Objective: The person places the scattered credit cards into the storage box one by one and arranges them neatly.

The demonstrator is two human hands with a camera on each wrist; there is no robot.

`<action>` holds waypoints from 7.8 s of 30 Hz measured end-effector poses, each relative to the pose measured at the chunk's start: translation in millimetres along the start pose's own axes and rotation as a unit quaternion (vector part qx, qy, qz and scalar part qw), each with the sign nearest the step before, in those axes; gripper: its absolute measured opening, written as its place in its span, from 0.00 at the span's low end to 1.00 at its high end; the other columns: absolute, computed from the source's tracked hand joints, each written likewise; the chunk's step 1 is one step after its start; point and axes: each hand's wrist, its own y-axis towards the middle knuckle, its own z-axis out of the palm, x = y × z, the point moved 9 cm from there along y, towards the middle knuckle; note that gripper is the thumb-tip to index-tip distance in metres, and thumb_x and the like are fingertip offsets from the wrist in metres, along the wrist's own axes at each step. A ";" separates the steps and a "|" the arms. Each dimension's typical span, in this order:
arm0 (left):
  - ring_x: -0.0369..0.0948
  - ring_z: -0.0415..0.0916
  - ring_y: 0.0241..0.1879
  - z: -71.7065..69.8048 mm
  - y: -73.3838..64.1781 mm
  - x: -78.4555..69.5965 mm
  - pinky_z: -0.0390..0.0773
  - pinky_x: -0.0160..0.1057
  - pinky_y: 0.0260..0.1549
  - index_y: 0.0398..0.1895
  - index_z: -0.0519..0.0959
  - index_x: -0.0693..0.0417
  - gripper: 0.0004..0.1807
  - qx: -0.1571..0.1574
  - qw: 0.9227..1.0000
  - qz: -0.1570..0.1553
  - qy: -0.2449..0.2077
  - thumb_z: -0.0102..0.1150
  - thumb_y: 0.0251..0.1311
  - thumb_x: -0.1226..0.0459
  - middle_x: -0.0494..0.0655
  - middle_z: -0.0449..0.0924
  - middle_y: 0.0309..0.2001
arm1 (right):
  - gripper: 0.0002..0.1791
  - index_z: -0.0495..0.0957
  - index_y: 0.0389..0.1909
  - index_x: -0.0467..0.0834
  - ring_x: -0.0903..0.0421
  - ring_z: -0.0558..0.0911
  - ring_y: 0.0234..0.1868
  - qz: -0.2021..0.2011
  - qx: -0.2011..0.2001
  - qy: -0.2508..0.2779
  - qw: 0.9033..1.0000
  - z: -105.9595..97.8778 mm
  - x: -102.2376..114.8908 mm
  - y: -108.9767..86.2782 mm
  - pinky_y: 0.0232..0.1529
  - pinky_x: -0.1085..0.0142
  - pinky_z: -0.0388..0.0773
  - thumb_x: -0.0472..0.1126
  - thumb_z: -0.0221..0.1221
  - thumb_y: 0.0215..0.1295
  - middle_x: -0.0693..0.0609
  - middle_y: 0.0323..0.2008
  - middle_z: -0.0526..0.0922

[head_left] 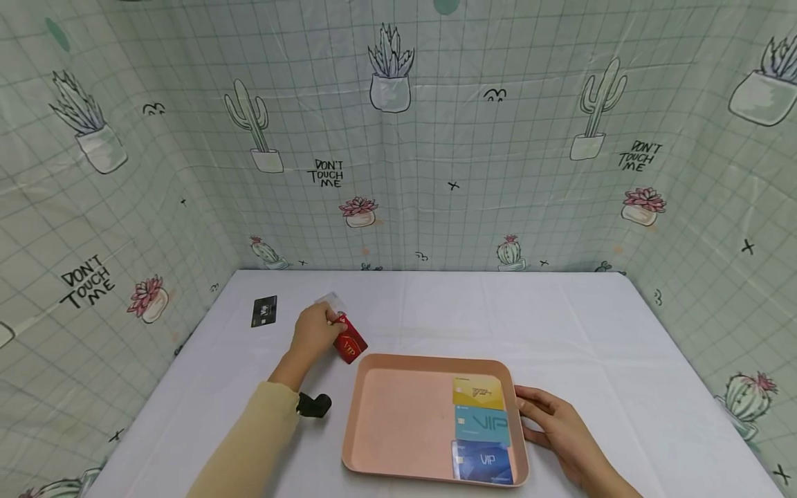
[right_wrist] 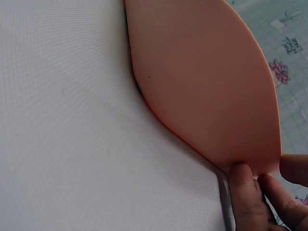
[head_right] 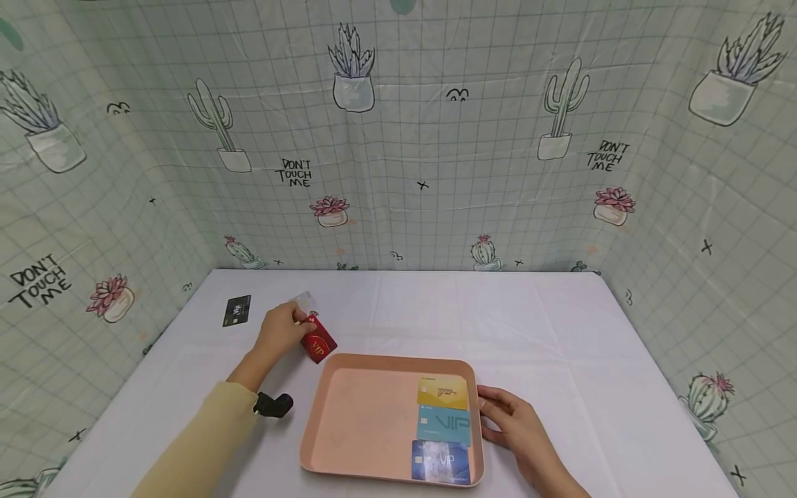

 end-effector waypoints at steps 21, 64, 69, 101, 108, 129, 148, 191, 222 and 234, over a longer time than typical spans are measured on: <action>0.43 0.75 0.36 -15.3 -12.3 5.6 0.76 0.35 0.31 0.33 0.78 0.63 0.10 0.029 0.981 -0.074 -0.177 0.61 0.69 0.64 0.57 0.84 0.38 | 0.35 0.67 0.73 0.32 0.51 0.84 0.59 -0.001 0.005 -0.009 1.000 0.2 1.3 0.7 0.49 0.59 0.86 0.51 0.60 0.75 0.36 0.68 0.75; 0.40 0.79 0.35 28.5 -70.1 -63.1 0.80 0.36 0.31 0.36 0.89 0.55 0.14 0.169 0.966 0.053 -0.189 0.58 0.52 0.74 0.49 0.87 0.40 | 0.36 0.67 0.72 0.32 0.53 0.85 0.57 0.002 -0.001 0.004 1.000 0.5 -1.2 0.2 0.49 0.60 0.86 0.52 0.60 0.75 0.40 0.65 0.79; 0.40 0.75 0.36 35.0 -75.3 -63.9 0.78 0.35 0.33 0.36 0.89 0.53 0.13 0.187 0.965 0.068 -0.169 0.59 0.53 0.73 0.47 0.87 0.39 | 0.35 0.67 0.72 0.32 0.54 0.85 0.56 0.000 0.001 0.007 1.000 0.7 -0.9 -0.5 0.49 0.60 0.86 0.52 0.61 0.75 0.41 0.64 0.80; 0.40 0.74 0.34 49.0 -111.9 -88.3 0.80 0.36 0.30 0.29 0.85 0.52 0.08 0.259 0.949 0.161 -0.078 0.67 0.53 0.75 0.42 0.80 0.31 | 0.36 0.67 0.72 0.32 0.54 0.85 0.57 0.003 -0.004 0.002 1.000 0.4 -0.3 0.0 0.49 0.61 0.86 0.52 0.61 0.74 0.39 0.65 0.79; 0.36 0.72 0.28 48.8 -116.1 -88.1 0.76 0.32 0.26 0.26 0.85 0.52 0.08 0.262 0.946 0.185 -0.052 0.68 0.54 0.75 0.39 0.79 0.25 | 0.36 0.67 0.72 0.32 0.55 0.85 0.57 0.003 -0.002 0.006 1.000 0.6 -0.6 1.0 0.49 0.61 0.86 0.52 0.61 0.75 0.40 0.65 0.79; 0.30 0.70 0.25 53.4 -141.0 -88.9 0.74 0.30 0.27 0.25 0.82 0.52 0.11 0.341 0.914 0.218 -0.008 0.70 0.54 0.76 0.35 0.76 0.23 | 0.36 0.67 0.72 0.32 0.55 0.84 0.56 -0.001 -0.002 0.003 1.000 0.9 -1.3 0.5 0.49 0.60 0.86 0.52 0.61 0.75 0.40 0.65 0.79; 0.31 0.68 0.24 65.0 -147.1 -86.3 0.73 0.29 0.26 0.25 0.79 0.47 0.17 0.352 0.905 0.221 0.092 0.63 0.55 0.81 0.36 0.72 0.22 | 0.35 0.69 0.71 0.33 0.52 0.83 0.59 0.001 -0.008 -0.003 1.000 0.9 -3.0 0.4 0.49 0.60 0.86 0.53 0.61 0.74 0.38 0.66 0.78; 0.28 0.65 0.20 67.2 -152.5 -90.7 0.67 0.28 0.22 0.22 0.73 0.45 0.14 0.325 0.904 0.256 0.110 0.65 0.64 0.64 0.33 0.67 0.19 | 0.36 0.68 0.71 0.33 0.55 0.84 0.58 0.000 -0.011 -0.002 1.000 -0.1 -2.9 0.6 0.49 0.61 0.86 0.53 0.61 0.74 0.39 0.66 0.79; 0.30 0.70 0.29 52.0 -130.5 -100.0 0.75 0.27 0.32 0.38 0.83 0.49 0.02 0.264 0.920 0.273 0.099 0.63 0.67 0.62 0.34 0.76 0.32 | 0.35 0.68 0.71 0.31 0.54 0.83 0.58 -0.002 -0.010 0.004 1.000 1.0 -0.6 -2.6 0.50 0.60 0.86 0.52 0.61 0.75 0.37 0.67 0.77; 0.40 0.76 0.46 39.3 -111.9 -97.3 0.81 0.41 0.49 0.41 0.84 0.49 0.05 0.164 0.926 0.303 0.158 0.67 0.66 0.60 0.43 0.81 0.43 | 0.35 0.68 0.71 0.31 0.55 0.84 0.58 -0.006 -0.007 0.006 1.000 1.0 -0.9 -2.1 0.49 0.60 0.86 0.52 0.61 0.75 0.37 0.67 0.77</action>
